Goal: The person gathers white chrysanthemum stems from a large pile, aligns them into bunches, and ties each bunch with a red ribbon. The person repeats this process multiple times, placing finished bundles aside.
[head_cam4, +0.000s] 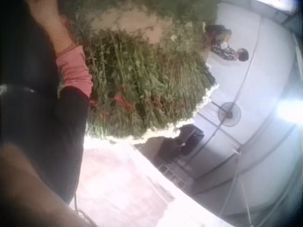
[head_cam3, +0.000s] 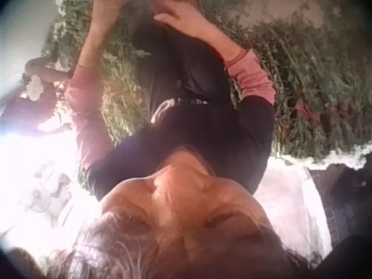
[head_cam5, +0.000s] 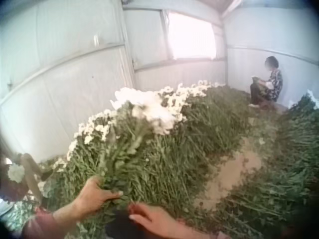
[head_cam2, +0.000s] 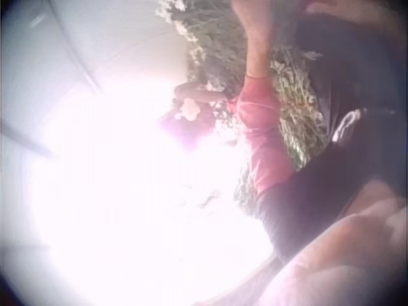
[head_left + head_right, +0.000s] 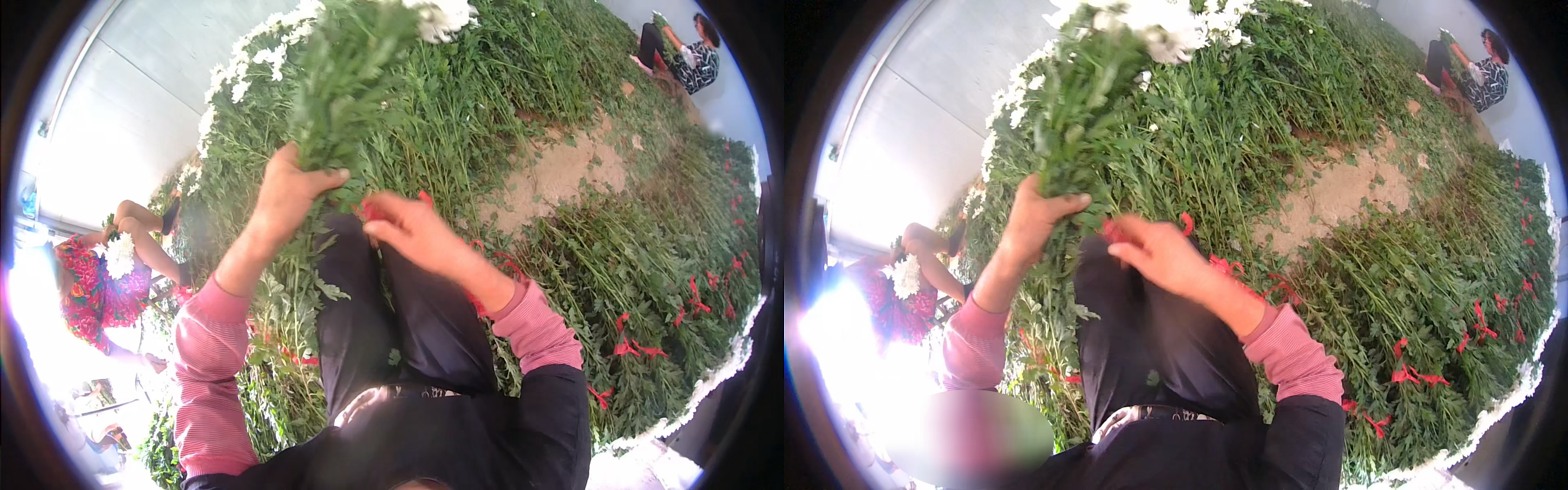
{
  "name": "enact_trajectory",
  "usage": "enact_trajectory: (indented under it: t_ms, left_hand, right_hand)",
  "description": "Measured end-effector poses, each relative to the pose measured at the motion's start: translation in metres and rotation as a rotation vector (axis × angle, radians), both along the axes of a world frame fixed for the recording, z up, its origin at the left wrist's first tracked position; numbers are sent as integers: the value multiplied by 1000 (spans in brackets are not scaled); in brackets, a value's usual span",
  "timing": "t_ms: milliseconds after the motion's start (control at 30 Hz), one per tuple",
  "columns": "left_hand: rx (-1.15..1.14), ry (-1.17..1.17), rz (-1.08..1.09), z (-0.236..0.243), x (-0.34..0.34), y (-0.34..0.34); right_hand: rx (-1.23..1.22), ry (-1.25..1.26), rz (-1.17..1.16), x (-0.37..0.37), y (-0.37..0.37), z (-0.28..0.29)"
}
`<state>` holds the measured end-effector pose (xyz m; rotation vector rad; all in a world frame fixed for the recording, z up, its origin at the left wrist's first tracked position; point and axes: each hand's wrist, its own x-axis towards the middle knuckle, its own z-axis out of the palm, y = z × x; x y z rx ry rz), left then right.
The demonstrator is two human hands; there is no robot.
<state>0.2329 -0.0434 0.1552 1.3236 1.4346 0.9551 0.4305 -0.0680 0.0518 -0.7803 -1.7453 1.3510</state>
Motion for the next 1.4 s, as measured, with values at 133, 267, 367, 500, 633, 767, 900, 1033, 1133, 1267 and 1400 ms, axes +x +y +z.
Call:
enact_trajectory:
  t_ms: [133,267,367,500,633,767,900,1033,1133,1267,1400]
  left_hand:
    - [193,556,-52,-27,13,-7]
    - [85,438,-99,-62,17,-23]
    - [14,77,-183,-43,15,-41]
    - [-293,-199,-329,-20,11,-34]
    - [-331,-143,-421,-39,-8,-22]
    - [66,583,-341,-59,1,-32]
    - [204,813,-216,-89,21,-49]
    - [293,457,-106,-130,29,-61]
    - [340,33,-106,-142,24,-73]
    - [341,103,-328,-126,9,-66]
    - [448,310,-282,-128,19,-77]
  right_hand:
    - [-38,-102,-100,-13,-26,-7]
    - [164,-352,-325,5,-20,-26]
    - [147,-577,-287,7,-14,-24]
    - [238,-236,-264,0,-13,-16]
    - [112,-291,-176,7,-19,5]
    - [176,-544,-64,12,-41,33]
    - [263,-533,171,17,-64,48]
    - [44,-434,263,7,-54,71]
    - [-298,-214,191,1,-23,66]
    - [-418,-55,138,-1,17,48]
    - [-630,394,174,-13,21,56]
